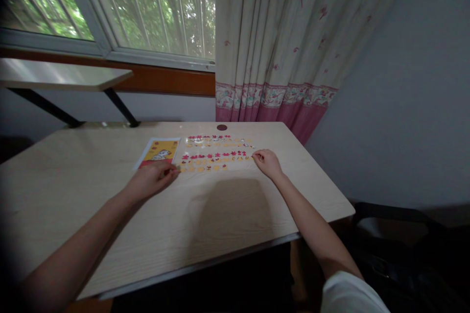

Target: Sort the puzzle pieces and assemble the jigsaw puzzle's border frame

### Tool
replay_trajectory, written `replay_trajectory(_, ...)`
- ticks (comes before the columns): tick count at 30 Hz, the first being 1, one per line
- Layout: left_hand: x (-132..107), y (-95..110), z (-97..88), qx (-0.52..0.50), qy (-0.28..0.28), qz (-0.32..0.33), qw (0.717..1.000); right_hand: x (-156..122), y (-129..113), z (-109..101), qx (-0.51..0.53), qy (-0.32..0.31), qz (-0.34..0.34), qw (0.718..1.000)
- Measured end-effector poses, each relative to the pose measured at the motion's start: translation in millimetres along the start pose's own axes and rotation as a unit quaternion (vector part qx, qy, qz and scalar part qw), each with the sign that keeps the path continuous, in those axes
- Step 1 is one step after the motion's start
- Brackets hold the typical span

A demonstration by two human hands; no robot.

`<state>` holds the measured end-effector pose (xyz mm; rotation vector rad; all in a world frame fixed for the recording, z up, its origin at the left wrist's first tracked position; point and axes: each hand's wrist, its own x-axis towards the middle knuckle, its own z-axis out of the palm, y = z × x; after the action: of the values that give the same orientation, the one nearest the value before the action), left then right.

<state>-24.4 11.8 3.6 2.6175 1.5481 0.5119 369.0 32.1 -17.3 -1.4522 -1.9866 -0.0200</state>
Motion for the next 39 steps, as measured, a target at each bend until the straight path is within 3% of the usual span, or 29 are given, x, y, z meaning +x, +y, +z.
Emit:
replay_trajectory(6, -3.1, 2.6, -2.8, 0.005, -0.011, 0.004, 1.0, -1.8, -15.0, 7.1, -0.019, -0.035, -0.047, 0.998)
replay_trajectory(15, -1.2, 1.2, -5.0, 0.022, -0.007, -0.003, 1.0, 2.5, 13.6, 2.4, -0.027, 0.005, 0.028, 0.999)
replay_trajectory(23, 0.1, 3.5, -7.1, 0.039, -0.009, -0.011, 0.999, 4.6, 19.2, 3.6, -0.017, -0.036, 0.035, 0.999)
replay_trajectory(34, 0.4, 2.8, -11.1, 0.105, 0.003, -0.085, 0.991, 7.3, 12.4, 5.5, -0.025, -0.058, 0.013, 0.998)
replay_trajectory(39, 4.4, -2.8, -1.6, 0.093, 0.012, -0.04, 0.995, 8.5, 8.0, 2.8, -0.025, -0.073, 0.006, 0.997)
